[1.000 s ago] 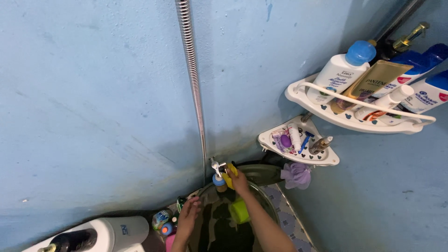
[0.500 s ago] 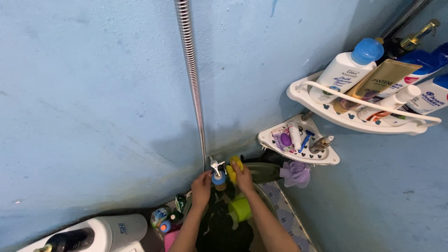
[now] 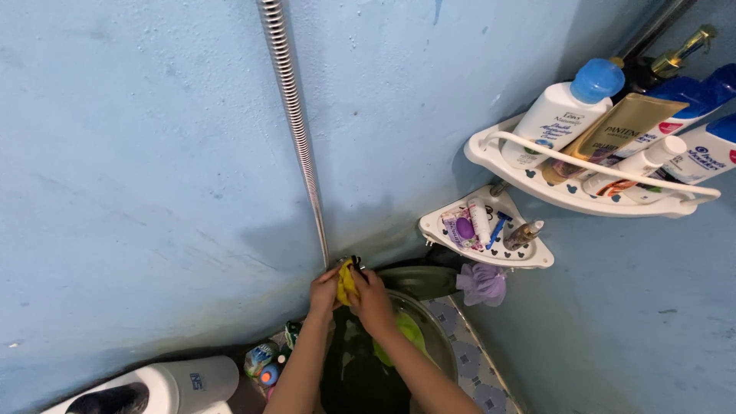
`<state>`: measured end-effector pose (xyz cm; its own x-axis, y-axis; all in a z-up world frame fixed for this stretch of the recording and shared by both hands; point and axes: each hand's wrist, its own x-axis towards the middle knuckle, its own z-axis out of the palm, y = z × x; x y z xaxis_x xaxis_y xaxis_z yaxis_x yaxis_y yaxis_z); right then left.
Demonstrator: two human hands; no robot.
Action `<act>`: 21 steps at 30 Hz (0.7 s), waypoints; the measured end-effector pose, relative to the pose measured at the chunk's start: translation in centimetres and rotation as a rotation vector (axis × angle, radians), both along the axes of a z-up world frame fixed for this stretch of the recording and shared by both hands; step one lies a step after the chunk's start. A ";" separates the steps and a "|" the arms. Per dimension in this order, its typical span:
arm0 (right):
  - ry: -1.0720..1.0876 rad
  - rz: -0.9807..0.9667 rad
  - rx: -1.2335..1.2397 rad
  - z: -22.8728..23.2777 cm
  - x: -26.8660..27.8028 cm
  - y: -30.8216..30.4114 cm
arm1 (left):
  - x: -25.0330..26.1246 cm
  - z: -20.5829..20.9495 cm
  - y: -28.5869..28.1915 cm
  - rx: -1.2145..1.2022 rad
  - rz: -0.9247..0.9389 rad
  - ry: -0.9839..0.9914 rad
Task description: The person wipes a metal shower hose and faucet with a yellow cloth in a small bathroom. They scrub the hose lengthwise and then clean the faucet and surrounding wall area.
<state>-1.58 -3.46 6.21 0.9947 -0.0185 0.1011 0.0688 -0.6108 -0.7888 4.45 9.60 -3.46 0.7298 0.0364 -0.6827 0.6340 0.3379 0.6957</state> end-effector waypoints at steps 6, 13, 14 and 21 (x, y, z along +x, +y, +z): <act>0.026 -0.061 -0.229 -2.1 2.6 2.3 | 0.6 -1.9 1.9 0.099 -0.018 0.101; -0.219 0.025 -0.350 -3.7 -1.2 0.7 | -0.3 -6.3 3.4 0.323 -0.210 -0.305; -0.232 0.027 -0.291 -3.9 -2.0 0.2 | -0.6 -5.0 2.8 0.439 -0.226 -0.485; -0.165 -0.033 -0.284 -2.9 0.1 1.5 | 0.1 -1.7 2.3 0.598 -0.220 -0.489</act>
